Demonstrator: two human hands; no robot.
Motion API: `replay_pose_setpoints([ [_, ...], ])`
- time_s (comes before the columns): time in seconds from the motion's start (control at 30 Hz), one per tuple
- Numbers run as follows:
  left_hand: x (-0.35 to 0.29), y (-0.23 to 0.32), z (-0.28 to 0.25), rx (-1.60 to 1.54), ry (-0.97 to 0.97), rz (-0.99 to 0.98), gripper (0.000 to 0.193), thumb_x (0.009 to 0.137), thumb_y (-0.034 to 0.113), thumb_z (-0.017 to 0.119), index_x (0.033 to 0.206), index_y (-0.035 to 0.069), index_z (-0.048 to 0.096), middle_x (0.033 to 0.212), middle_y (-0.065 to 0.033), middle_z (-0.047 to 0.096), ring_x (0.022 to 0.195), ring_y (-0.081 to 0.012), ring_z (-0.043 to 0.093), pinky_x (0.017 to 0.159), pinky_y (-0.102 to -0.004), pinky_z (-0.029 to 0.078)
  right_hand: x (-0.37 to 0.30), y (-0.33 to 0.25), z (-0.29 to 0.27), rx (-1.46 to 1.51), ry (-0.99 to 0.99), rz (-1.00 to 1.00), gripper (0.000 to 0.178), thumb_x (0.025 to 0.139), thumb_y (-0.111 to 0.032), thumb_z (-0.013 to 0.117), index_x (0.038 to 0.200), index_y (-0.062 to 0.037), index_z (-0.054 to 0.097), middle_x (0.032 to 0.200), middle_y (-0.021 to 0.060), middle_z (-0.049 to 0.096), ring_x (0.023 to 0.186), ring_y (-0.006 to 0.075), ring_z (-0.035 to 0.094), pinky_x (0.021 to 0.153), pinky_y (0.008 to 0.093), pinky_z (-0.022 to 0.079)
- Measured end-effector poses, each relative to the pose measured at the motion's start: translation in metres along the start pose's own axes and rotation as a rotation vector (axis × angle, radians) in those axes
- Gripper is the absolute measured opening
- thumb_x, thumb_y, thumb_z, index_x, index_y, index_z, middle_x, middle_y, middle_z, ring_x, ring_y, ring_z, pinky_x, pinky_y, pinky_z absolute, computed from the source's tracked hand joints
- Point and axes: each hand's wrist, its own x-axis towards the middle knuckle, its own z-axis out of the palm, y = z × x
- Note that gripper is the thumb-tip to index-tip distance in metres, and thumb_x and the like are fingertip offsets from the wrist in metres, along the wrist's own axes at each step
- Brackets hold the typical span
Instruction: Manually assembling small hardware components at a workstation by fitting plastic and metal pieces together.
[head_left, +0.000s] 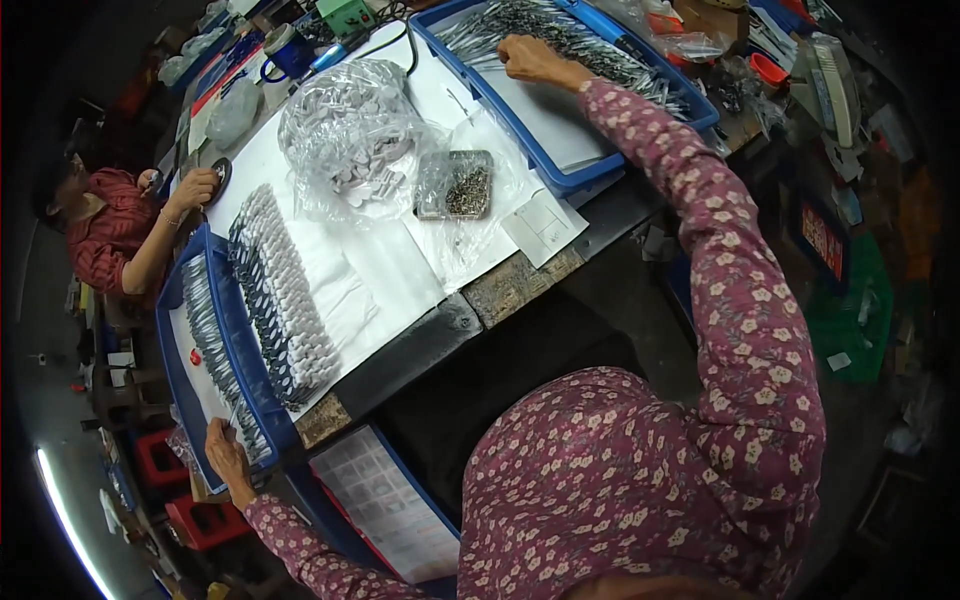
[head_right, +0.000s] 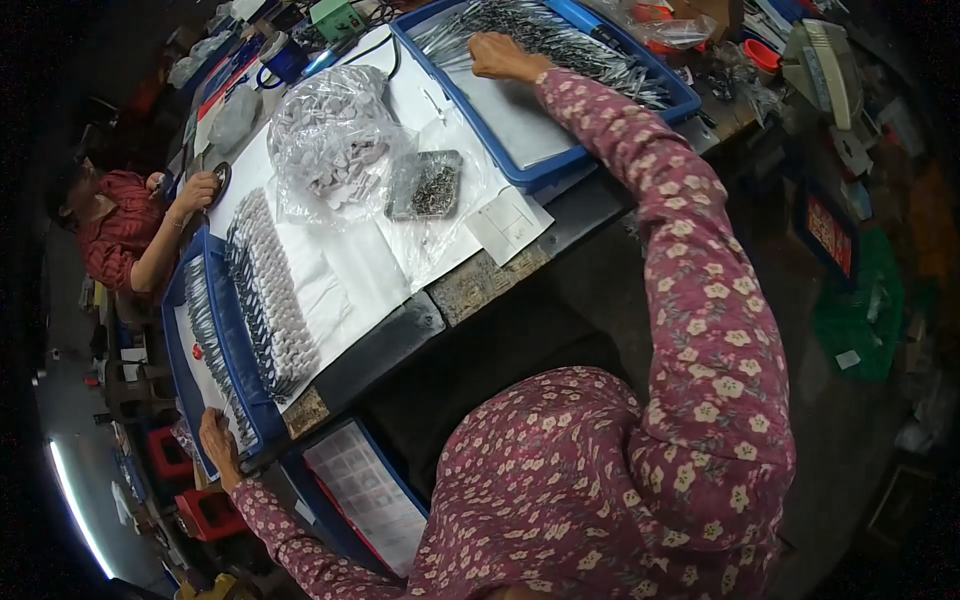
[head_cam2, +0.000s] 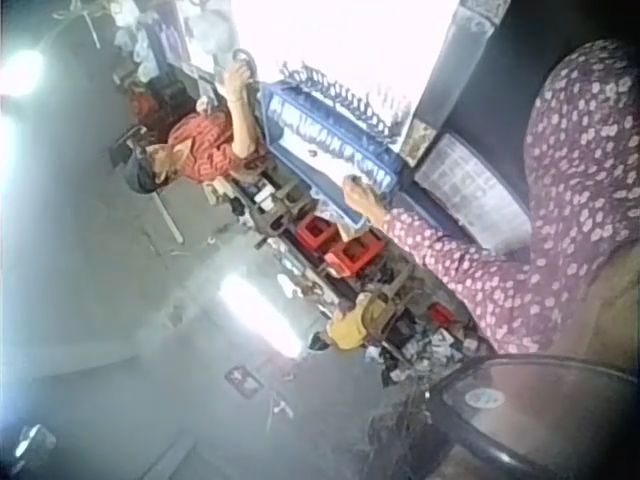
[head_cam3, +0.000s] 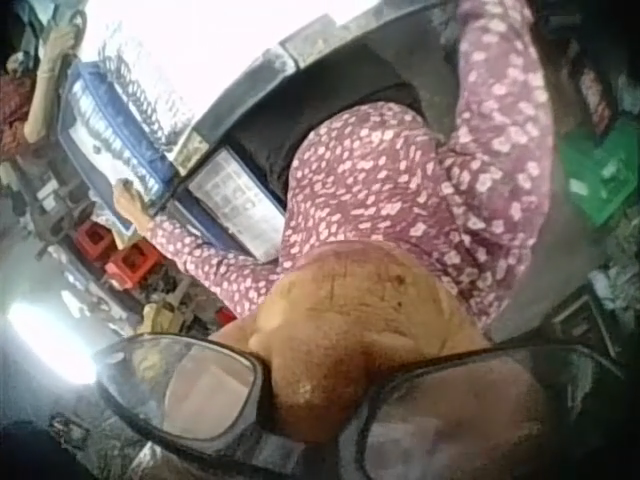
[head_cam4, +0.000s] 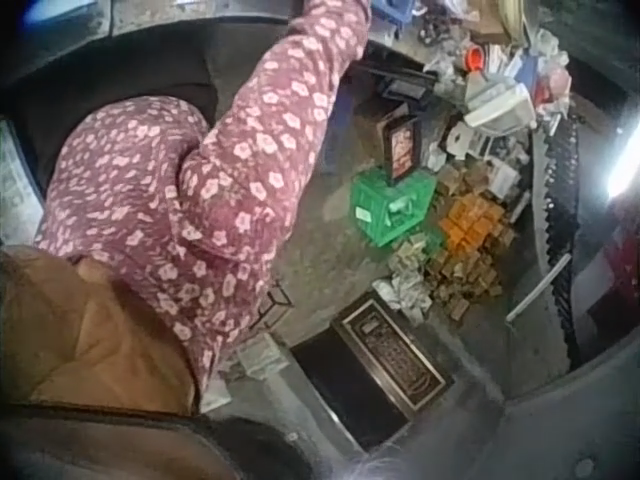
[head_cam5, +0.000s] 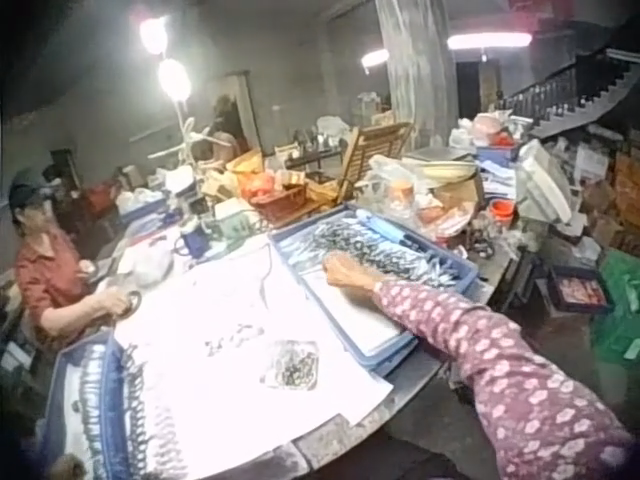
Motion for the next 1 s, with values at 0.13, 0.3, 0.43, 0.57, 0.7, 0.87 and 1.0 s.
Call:
replay_pose_setpoints([
  [0.13,-0.022,-0.012,-0.009,-0.041,0.128,0.024,0.010,0.072,-0.007,0.051,0.081,-0.004,0.049,0.073,-0.0185,0.051,0.067,-0.0331,0.052,0.062,-0.0384,0.040,-0.002,-0.007,0.021,-0.289,0.061,-0.058,0.013,0.074,-0.012,0.051,0.084,-0.0048,0.050,0.093,0.0168,0.052,0.086,0.0347,0.054,0.073,0.0448,0.043],
  [0.3,-0.029,0.011,-0.024,-0.098,0.190,-0.198,0.009,0.084,0.004,0.046,0.088,-0.002,0.051,0.075,-0.0154,0.053,0.068,-0.0252,0.050,0.064,-0.0342,0.040,-0.016,-0.013,0.016,-0.380,0.131,-0.276,0.008,0.079,-0.009,0.047,0.086,-0.0086,0.048,0.091,0.0137,0.049,0.085,0.0298,0.051,0.072,0.0403,0.042],
  [0.43,-0.025,0.033,-0.029,-0.160,0.287,-0.259,0.012,0.087,0.008,0.046,0.092,0.000,0.053,0.081,-0.0105,0.057,0.071,-0.0192,0.052,0.066,-0.0288,0.041,-0.008,-0.009,0.019,-0.431,0.062,-0.242,0.006,0.079,-0.009,0.047,0.085,-0.0089,0.048,0.088,0.0139,0.050,0.082,0.0302,0.052,0.071,0.0408,0.042],
  [0.57,-0.019,0.052,-0.039,-0.141,0.407,-0.261,0.014,0.089,0.011,0.047,0.095,0.001,0.055,0.085,-0.0083,0.058,0.073,-0.0162,0.053,0.067,-0.0259,0.041,-0.004,-0.011,0.020,-0.385,0.041,-0.229,0.007,0.077,-0.011,0.049,0.083,-0.0081,0.049,0.086,0.0147,0.051,0.078,0.0322,0.054,0.068,0.0431,0.043],
  [0.7,-0.003,0.088,-0.054,-0.175,0.521,-0.246,0.017,0.087,0.013,0.051,0.093,-0.002,0.059,0.079,-0.0102,0.060,0.068,-0.0184,0.054,0.064,-0.0275,0.044,0.003,-0.005,0.014,-0.386,0.072,-0.132,0.017,0.072,-0.018,0.052,0.083,-0.0041,0.052,0.085,0.0187,0.057,0.076,0.0365,0.057,0.068,0.0451,0.045],
  [0.87,0.000,0.146,-0.068,-0.373,0.553,-0.198,0.018,0.087,0.012,0.052,0.094,-0.002,0.060,0.081,-0.0083,0.060,0.071,-0.0140,0.053,0.066,-0.0264,0.044,0.005,-0.009,0.000,-0.246,0.186,0.099,0.030,0.070,-0.028,0.052,0.075,0.0011,0.054,0.075,0.0225,0.059,0.067,0.0387,0.057,0.063,0.0443,0.046],
  [1.0,-0.011,0.178,-0.075,-0.618,0.501,-0.190,0.016,0.087,0.007,0.051,0.097,-0.004,0.058,0.086,-0.0060,0.056,0.078,-0.0120,0.051,0.071,-0.0238,0.042,-0.002,-0.018,-0.014,0.117,0.339,0.158,0.031,0.071,-0.028,0.059,0.062,0.0010,0.055,0.059,0.0090,0.054,0.050,0.0223,0.050,0.049,0.0340,0.042],
])
